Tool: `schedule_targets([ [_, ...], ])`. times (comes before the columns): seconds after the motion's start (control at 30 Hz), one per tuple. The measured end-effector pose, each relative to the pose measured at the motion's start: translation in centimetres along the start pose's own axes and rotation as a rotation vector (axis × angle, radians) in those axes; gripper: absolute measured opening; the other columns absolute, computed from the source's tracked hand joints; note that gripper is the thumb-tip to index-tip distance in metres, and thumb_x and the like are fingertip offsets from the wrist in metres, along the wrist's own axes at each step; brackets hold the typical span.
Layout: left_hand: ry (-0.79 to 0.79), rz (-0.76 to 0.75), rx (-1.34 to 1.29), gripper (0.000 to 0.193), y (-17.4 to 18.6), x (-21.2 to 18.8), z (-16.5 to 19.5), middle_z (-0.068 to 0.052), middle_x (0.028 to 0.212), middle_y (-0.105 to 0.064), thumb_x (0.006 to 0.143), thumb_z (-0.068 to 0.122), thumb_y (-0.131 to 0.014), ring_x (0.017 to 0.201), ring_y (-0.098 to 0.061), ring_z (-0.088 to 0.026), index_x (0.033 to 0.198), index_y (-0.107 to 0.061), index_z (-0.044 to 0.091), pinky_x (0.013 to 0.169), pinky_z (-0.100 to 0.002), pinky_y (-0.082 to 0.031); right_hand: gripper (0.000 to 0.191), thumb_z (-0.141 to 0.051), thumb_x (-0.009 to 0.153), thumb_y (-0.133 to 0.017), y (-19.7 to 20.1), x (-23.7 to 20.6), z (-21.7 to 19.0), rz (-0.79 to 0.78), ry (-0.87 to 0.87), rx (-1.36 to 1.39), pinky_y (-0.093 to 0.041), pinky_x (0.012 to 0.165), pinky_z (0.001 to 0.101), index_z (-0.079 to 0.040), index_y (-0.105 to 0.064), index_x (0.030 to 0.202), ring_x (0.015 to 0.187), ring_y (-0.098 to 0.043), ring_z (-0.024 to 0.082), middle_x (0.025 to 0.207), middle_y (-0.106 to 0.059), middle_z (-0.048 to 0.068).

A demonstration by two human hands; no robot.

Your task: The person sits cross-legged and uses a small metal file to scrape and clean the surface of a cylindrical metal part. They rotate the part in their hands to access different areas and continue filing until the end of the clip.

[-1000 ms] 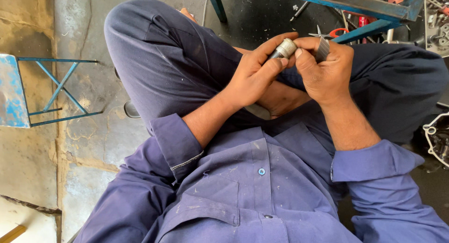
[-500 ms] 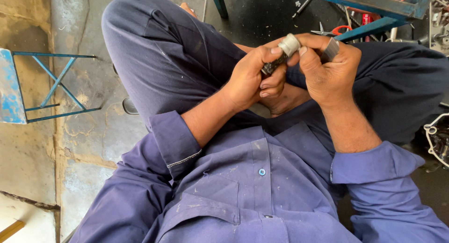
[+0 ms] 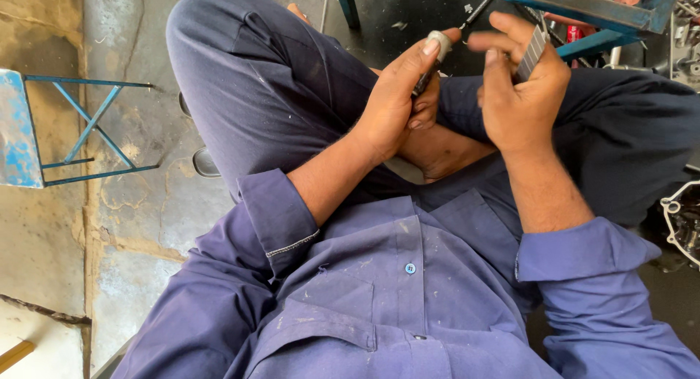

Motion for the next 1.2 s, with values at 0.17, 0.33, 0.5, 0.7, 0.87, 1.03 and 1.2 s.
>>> schedule_targets([
  [0.17, -0.064, 0.021, -0.003, 0.065, 0.7, 0.4, -0.6, 0.001, 0.067, -0.039, 0.112, 0.052, -0.039, 0.053, -0.034, -0.007, 0.158, -0.042, 0.005, 0.051, -0.025, -0.034, 0.024, -0.007, 0.108, -0.068, -1.9, -1.0, -0.1, -0.142, -0.003, 0.088, -0.045, 0.056, 0.0203, 0.004, -0.064, 0.129, 0.062, -0.057, 0.003, 0.099, -0.069, 0.008],
  [0.33, -0.204, -0.086, 0.209, 0.059, -0.1, -0.1, -0.2, 0.001, 0.077, -0.047, 0.117, 0.050, -0.039, 0.059, -0.037, -0.007, 0.157, -0.040, 0.007, 0.053, -0.023, -0.034, 0.018, -0.010, 0.108, -0.073, -2.3, -1.3, 1.8, -0.202, -0.162, 0.145, -0.043, 0.054, 0.0223, 0.006, -0.068, 0.117, 0.064, -0.056, 0.005, 0.089, -0.067, 0.006],
  [0.5, -0.088, 0.023, 0.027, 0.060, 1.2, -0.2, -0.7, 0.004, 0.078, -0.047, 0.114, 0.047, -0.037, 0.058, -0.034, -0.005, 0.159, -0.042, 0.007, 0.051, -0.023, -0.033, 0.022, -0.010, 0.102, -0.065, -2.1, -0.8, 2.8, -0.143, -0.311, 0.333, -0.047, 0.051, 0.0222, 0.003, -0.069, 0.120, 0.060, -0.053, 0.003, 0.099, -0.076, 0.007],
  [0.7, -0.290, 0.008, 0.270, 0.047, 0.8, 0.1, -0.3, -0.001, 0.086, -0.053, 0.118, 0.041, -0.047, 0.070, -0.045, -0.008, 0.149, -0.048, 0.006, 0.062, -0.025, -0.042, 0.021, -0.010, 0.105, -0.067, -2.5, -1.1, 1.7, -0.198, -0.277, 0.317, -0.042, 0.049, 0.0210, 0.001, -0.069, 0.122, 0.065, -0.056, 0.003, 0.095, -0.070, 0.004],
  [0.87, -0.400, 0.138, 0.612, 0.043, 0.3, -1.0, 1.2, -0.008, 0.101, -0.072, 0.116, 0.033, -0.054, 0.090, -0.065, -0.016, 0.148, -0.053, 0.006, 0.078, -0.030, -0.054, 0.018, -0.014, 0.107, -0.071, -2.0, -1.0, 1.3, -0.221, -0.146, 0.133, -0.040, 0.051, 0.0207, 0.002, -0.070, 0.115, 0.063, -0.054, 0.004, 0.090, -0.068, 0.004],
  [1.03, -0.413, 0.154, 1.214, 0.039, -1.1, -2.3, 3.1, -0.007, 0.095, -0.076, 0.112, 0.035, -0.049, 0.089, -0.075, -0.021, 0.142, -0.058, 0.011, 0.075, -0.031, -0.056, 0.020, -0.018, 0.110, -0.064, -2.0, -1.4, 2.0, -0.295, -0.087, -0.001, -0.040, 0.054, 0.0204, 0.000, -0.072, 0.113, 0.062, -0.052, 0.003, 0.083, -0.069, 0.004],
  [1.2, -0.418, 0.072, 0.944, 0.035, -1.2, -2.1, 2.9, -0.007, 0.102, -0.077, 0.117, 0.034, -0.046, 0.093, -0.078, -0.018, 0.139, -0.059, 0.009, 0.082, -0.031, -0.060, 0.024, -0.015, 0.119, -0.058, -1.8, -2.0, 1.1, -0.333, 0.109, 0.013, -0.048, 0.066, 0.0194, 0.003, -0.070, 0.108, 0.073, -0.061, 0.005, 0.085, -0.070, 0.005],
])
Point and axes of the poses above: each hand's wrist, its own x-axis towards the middle knuckle, its own y-axis out of the back of the hand, z = x × y, the point moved 8 cm from there along x, towards the middle knuckle
